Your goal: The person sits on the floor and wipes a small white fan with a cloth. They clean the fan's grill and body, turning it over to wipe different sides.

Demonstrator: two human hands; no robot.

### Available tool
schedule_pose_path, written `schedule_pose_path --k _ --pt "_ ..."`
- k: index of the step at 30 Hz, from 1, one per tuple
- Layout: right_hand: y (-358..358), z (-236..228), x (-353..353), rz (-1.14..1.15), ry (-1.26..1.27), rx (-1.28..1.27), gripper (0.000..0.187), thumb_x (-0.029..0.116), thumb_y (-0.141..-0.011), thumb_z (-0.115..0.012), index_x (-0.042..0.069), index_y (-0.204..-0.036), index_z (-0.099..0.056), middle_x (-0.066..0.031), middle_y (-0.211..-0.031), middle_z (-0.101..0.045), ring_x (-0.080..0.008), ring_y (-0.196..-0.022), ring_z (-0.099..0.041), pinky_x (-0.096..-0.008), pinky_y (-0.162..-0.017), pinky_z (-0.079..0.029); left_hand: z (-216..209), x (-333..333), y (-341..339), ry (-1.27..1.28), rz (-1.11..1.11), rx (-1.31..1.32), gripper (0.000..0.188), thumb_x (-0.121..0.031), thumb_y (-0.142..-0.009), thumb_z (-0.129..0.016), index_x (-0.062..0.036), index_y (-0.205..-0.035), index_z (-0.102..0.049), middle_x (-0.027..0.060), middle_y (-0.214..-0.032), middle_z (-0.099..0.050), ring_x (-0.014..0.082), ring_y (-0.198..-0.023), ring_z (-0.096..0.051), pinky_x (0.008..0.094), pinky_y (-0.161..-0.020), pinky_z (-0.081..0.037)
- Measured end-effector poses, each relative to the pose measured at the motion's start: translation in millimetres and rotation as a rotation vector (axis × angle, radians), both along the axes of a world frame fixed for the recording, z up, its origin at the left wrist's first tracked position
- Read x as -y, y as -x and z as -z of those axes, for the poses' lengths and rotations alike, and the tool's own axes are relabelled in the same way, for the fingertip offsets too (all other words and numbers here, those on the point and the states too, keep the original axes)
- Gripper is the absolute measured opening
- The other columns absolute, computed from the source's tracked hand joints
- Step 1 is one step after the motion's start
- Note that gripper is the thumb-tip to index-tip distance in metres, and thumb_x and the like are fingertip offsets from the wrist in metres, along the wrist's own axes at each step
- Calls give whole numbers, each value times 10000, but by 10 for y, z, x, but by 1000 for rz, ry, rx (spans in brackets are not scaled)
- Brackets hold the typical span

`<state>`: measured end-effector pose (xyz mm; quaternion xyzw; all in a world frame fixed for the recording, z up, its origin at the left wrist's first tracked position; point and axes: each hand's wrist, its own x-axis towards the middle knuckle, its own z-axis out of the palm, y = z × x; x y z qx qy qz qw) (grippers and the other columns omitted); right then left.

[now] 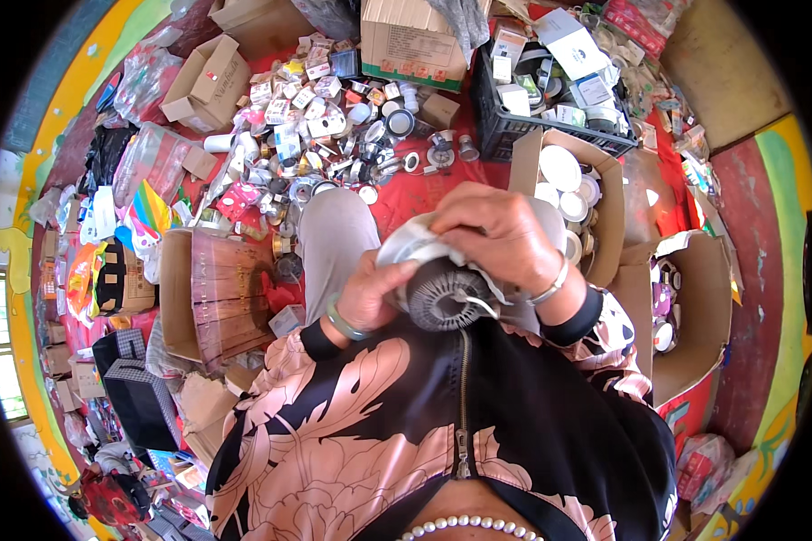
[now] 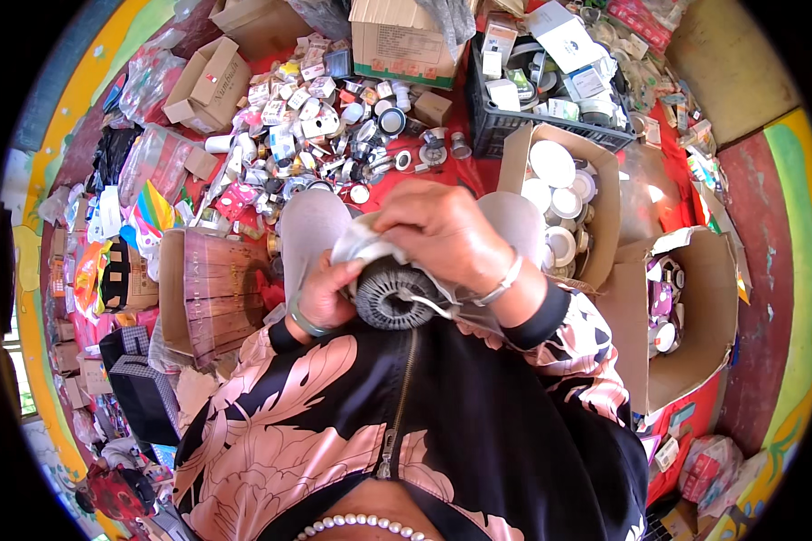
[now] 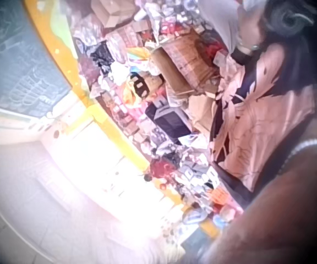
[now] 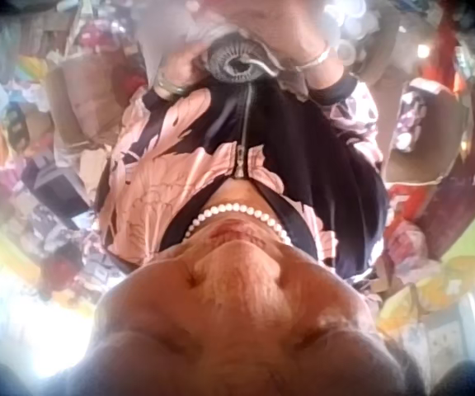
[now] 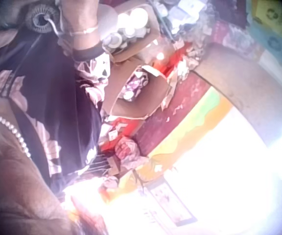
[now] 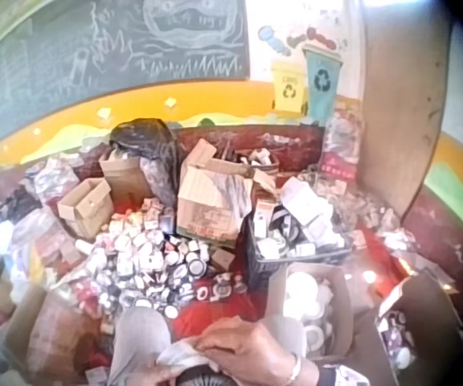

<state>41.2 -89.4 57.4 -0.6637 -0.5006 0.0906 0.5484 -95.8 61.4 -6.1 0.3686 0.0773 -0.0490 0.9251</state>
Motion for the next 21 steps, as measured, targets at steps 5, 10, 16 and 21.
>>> schedule_pose_path --k 5,10,16,21 --pt "-68 52 312 -1 29 -17 158 -74 -689 -646 10 -822 -654 -88 -843 -623 -229 -756 -613 -297 -665 -497 6 -121 -16 204 -107 31 433 -149 -882 -546 87 -1232 -450 176 -1158 -580 265 -1040 -593 398 -917 -471" --pt "-86 0 197 -10 40 118 175 -87 -711 -631 16 -849 -654 -75 -867 -627 -219 -812 -614 -297 -703 -497 0 -70 -57 163 -140 38 405 -143 -890 -540 96 -1207 -464 169 -1141 -586 250 -1021 -597 391 -899 -481" --pt "-142 88 286 -157 49 -71 165 -85 -718 -622 10 -851 -640 -87 -856 -624 -221 -780 -608 -310 -695 -491 -9 -110 -19 112 -178 44 404 -146 -884 -558 108 -1190 -485 165 -1127 -596 245 -1007 -604 386 -893 -481" --pt "-16 -17 52 -60 30 -35 131 -52 -697 -669 6 -808 -635 -83 -818 -627 -211 -766 -615 -299 -673 -485 16 36 -18 -34 -45 15 395 -125 -863 -591 76 -1192 -504 133 -1098 -609 205 -990 -603 338 -878 -482"
